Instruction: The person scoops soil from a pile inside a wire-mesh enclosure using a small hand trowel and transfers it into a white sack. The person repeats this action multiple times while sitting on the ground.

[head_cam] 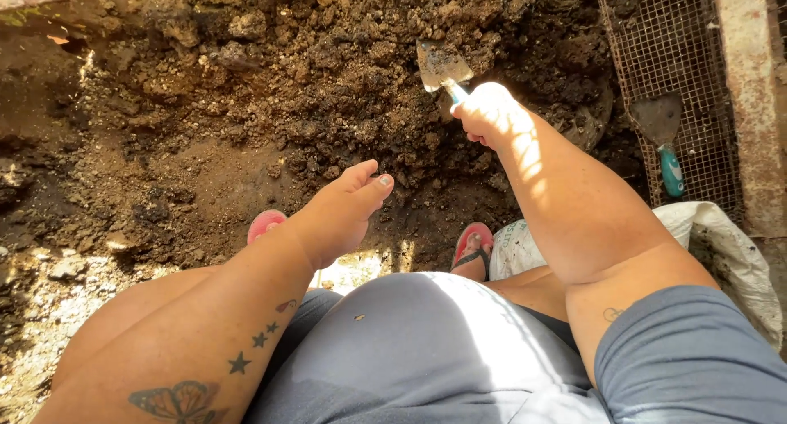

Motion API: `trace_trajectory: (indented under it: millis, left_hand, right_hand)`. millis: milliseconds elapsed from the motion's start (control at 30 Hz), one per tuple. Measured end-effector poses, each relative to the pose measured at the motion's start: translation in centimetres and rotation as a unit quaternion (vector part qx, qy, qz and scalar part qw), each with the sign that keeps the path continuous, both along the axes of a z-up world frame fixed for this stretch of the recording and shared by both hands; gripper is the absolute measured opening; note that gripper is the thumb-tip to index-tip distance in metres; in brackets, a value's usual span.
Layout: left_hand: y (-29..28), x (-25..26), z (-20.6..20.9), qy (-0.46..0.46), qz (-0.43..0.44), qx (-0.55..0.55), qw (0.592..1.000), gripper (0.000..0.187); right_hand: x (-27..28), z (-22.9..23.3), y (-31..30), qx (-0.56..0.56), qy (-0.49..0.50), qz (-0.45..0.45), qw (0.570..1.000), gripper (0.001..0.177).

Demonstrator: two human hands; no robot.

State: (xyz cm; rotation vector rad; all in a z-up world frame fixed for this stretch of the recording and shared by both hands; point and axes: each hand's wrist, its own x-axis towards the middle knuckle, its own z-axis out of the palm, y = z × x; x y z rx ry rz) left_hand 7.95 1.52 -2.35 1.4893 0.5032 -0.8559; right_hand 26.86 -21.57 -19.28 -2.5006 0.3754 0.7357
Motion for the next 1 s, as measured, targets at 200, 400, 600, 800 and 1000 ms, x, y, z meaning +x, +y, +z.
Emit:
trace_trajectory:
  millis: [200,400,600,800,1000]
  left_hand:
    - [0.8,2.0,-3.9,0.010,0.004,-0.018,1.000,0.072]
    - [1.7,3.8,-6.1,0.021,0.001,-0.025,0.999,0.073]
    - [2.0,5.6,-3.3,0.185,-0.023,0.055,0.981,0.071]
    - [2.6,2.8,-2.5,0.064,0.033,-0.010,0.997,0.066]
    - [1.0,0.2,-4.4,0.033,0.019,0.015,0.999,0.067]
  right_hand:
    - [0.3,6.2,4.2,0.001,0.000,-0.012,1.000,0.024]
    - [6.7,-3.5,5.0,-0.221,0.015,0.422,0.879,0.049]
    - [8.9,-1.2,9.5,-0.149,0.139,0.159,0.966,0.082]
    - [7.4,-10.6,4.7,-0.108,-0.068,0.124,0.984,0.039]
    - [4.2,-8.6,2.5,0.054,-0.110,0.032,0.992,0.025]
